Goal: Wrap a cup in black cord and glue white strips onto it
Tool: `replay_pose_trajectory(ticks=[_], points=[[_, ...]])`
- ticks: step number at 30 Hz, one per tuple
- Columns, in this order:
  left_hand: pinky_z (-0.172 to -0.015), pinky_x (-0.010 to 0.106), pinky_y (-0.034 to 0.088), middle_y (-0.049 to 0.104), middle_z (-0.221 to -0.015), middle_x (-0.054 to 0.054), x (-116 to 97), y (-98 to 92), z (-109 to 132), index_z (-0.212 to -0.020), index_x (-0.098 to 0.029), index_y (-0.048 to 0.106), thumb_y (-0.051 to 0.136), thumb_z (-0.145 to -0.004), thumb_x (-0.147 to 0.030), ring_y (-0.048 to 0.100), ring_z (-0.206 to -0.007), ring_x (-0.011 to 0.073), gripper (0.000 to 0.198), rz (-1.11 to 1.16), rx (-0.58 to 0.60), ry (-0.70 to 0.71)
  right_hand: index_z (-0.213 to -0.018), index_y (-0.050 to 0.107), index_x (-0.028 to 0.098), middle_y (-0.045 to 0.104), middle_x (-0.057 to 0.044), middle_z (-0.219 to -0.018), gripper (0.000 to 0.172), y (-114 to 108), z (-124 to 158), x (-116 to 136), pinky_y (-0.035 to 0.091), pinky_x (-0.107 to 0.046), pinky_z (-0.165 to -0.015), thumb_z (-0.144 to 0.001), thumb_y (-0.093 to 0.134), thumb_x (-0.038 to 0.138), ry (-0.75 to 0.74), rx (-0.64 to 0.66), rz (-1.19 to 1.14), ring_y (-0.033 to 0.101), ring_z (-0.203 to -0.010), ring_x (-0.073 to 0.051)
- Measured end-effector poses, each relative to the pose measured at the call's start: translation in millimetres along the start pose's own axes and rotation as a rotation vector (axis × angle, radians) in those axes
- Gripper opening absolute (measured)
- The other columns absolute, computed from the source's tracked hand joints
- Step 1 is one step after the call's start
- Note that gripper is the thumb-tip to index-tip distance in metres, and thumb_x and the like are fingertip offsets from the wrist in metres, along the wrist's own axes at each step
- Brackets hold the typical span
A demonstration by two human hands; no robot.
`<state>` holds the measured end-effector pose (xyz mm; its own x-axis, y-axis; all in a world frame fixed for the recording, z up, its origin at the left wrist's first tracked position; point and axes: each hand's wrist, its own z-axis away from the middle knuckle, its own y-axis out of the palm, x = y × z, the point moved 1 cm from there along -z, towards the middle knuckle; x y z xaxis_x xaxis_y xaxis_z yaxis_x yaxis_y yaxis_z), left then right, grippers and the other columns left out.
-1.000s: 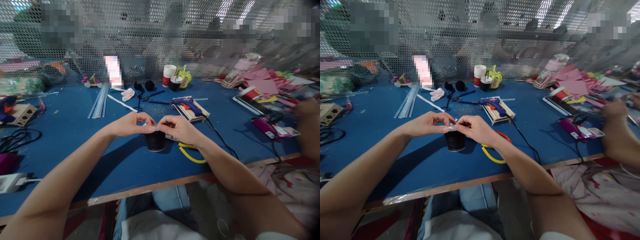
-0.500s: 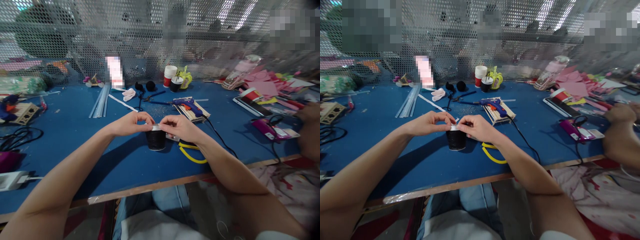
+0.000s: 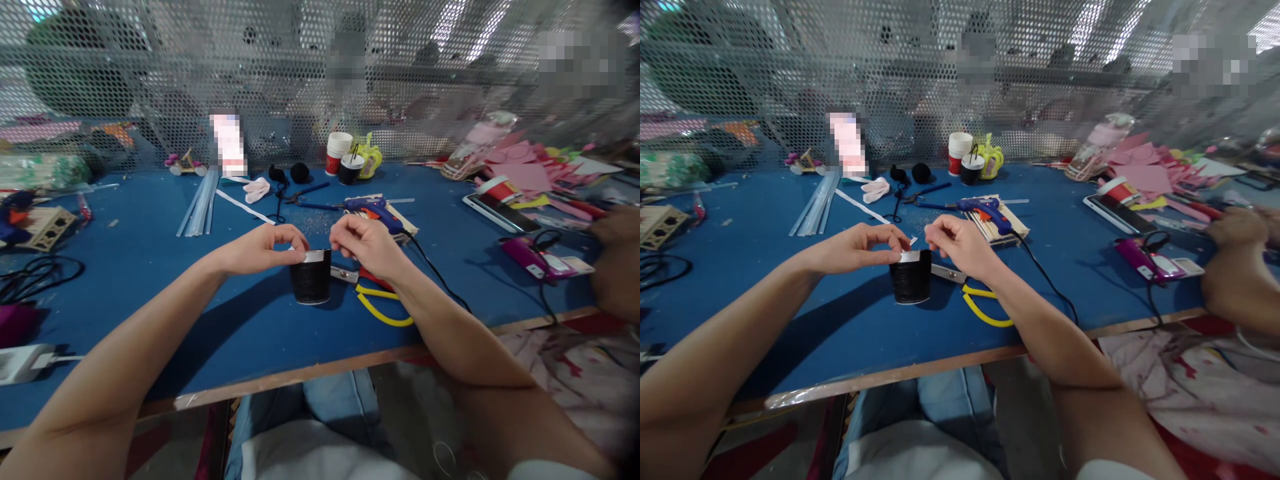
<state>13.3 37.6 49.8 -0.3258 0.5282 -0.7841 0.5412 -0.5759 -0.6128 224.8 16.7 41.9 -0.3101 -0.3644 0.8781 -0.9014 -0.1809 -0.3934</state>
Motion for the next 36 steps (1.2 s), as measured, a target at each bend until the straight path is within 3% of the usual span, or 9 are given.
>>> replay_pose_trajectory(ticks=[2, 4, 7, 10, 13, 16, 25, 31, 36], points=[[-0.087, 0.029, 0.042, 0.061, -0.101, 0.006, 0.1, 0.3, -0.2, -0.083, -0.015, 0.061, 0.054, -0.083, -0.036, 0.057, -0.094, 0.0156, 0.023, 0.008, 0.004, 0.007, -0.061, 0.05, 0.018, 0.056, -0.002, -0.064, 0.045, -0.1, 0.7, 0.7, 0.04, -0.024, -0.057, -0.092, 0.038, 0.048, -0.08, -0.042, 0.066, 0.048, -0.056, -0.009], [-0.086, 0.028, 0.042, 0.061, -0.098, 0.006, -1.4, 1.7, -0.6, -0.082, -0.015, 0.061, 0.054, -0.083, -0.036, 0.057, -0.092, 0.015, 0.022, 0.005, 0.007, 0.013, -0.067, 0.055, 0.017, 0.059, -0.005, -0.075, 0.042, 2.7, 2.4, 1.8, 0.042, -0.027, -0.068, -0.092, 0.038, 0.047, -0.172, -0.034, 0.161, 0.053, -0.07, -0.013], [-0.083, 0.027, 0.043, 0.06, -0.091, 0.004, -5.4, 4.2, -1.2, -0.08, -0.014, 0.061, 0.055, -0.082, -0.035, 0.056, -0.086, 0.0139, 0.022, -0.025, 0.015, 0.014, -0.077, 0.059, 0.017, 0.062, -0.005, -0.082, 0.027, 10.8, 5.3, 2.4, 0.041, -0.03, -0.076, -0.085, 0.054, 0.043, -0.236, 0.105, 0.258, 0.054, -0.081, -0.017], [-0.08, 0.027, 0.043, 0.06, -0.089, 0.004, -8.7, 3.0, -0.9, -0.082, -0.014, 0.061, 0.053, -0.083, -0.038, 0.055, -0.083, 0.0138, 0.025, -0.01, -0.024, -0.025, -0.074, 0.06, 0.017, 0.061, -0.003, -0.076, 0.024, 15.0, 6.0, 1.0, 0.041, -0.029, -0.073, -0.084, 0.056, 0.039, -0.174, 0.185, 0.192, 0.054, -0.075, -0.015], [-0.078, 0.027, 0.043, 0.06, -0.089, 0.005, -8.8, -4.0, 0.8, -0.092, -0.013, 0.059, 0.049, -0.085, -0.043, 0.054, -0.081, 0.0136, 0.033, 0.059, -0.156, -0.07, -0.075, 0.06, 0.017, 0.062, -0.002, -0.075, 0.025, 11.6, 3.6, -0.3, 0.041, -0.028, -0.07, -0.084, 0.056, 0.039, -0.116, 0.109, 0.096, 0.054, -0.072, -0.014], [-0.075, 0.027, 0.042, 0.058, -0.086, 0.005, -4.4, -10.5, 2.1, -0.091, -0.012, 0.057, 0.048, -0.084, -0.048, 0.052, -0.081, 0.0136, 0.038, 0.08, -0.246, -0.084, -0.073, 0.061, 0.016, 0.062, -0.002, -0.074, 0.026, 7.6, 1.1, -1.4, 0.042, -0.028, -0.07, -0.082, 0.057, 0.04, -0.11, 0.076, 0.046, 0.054, -0.071, -0.014], [-0.06, 0.024, 0.045, 0.055, -0.072, -0.002, 8.5, -7.9, 0.3, -0.082, -0.015, 0.049, 0.07, -0.069, -0.041, 0.057, -0.06, 0.01, 0.036, 0.311, -0.206, -0.166, -0.073, 0.062, 0.016, 0.062, -0.002, -0.073, 0.024, 6.5, -1.1, -6.8, 0.043, -0.028, -0.07, -0.08, 0.06, 0.039, -0.136, 0.068, 0.019, 0.054, -0.072, -0.014], [-0.048, 0.019, 0.033, 0.048, -0.06, -0.004, 11.0, -9.1, 0.6, -0.075, -0.014, 0.052, 0.068, -0.071, -0.041, 0.043, -0.051, 0.0058, 0.032, 0.35, -0.22, -0.204, -0.074, 0.062, 0.016, 0.063, -0.003, -0.076, 0.021, 4.5, -1.3, -6.9, 0.043, -0.028, -0.072, -0.08, 0.061, 0.036, -0.164, 0.054, 0.015, 0.056, -0.073, -0.014], [-0.05, 0.02, 0.03, 0.049, -0.058, -0.003, 8.3, -11.3, 2.0, -0.066, -0.012, 0.06, 0.069, -0.07, -0.038, 0.04, -0.053, 0.0056, 0.028, 0.297, -0.176, -0.216, -0.075, 0.062, 0.017, 0.063, -0.004, -0.077, 0.02, 3.8, -1.3, -7.6, 0.044, -0.03, -0.074, -0.08, 0.062, 0.036, -0.188, 0.077, 0.055, 0.057, -0.075, -0.015]])
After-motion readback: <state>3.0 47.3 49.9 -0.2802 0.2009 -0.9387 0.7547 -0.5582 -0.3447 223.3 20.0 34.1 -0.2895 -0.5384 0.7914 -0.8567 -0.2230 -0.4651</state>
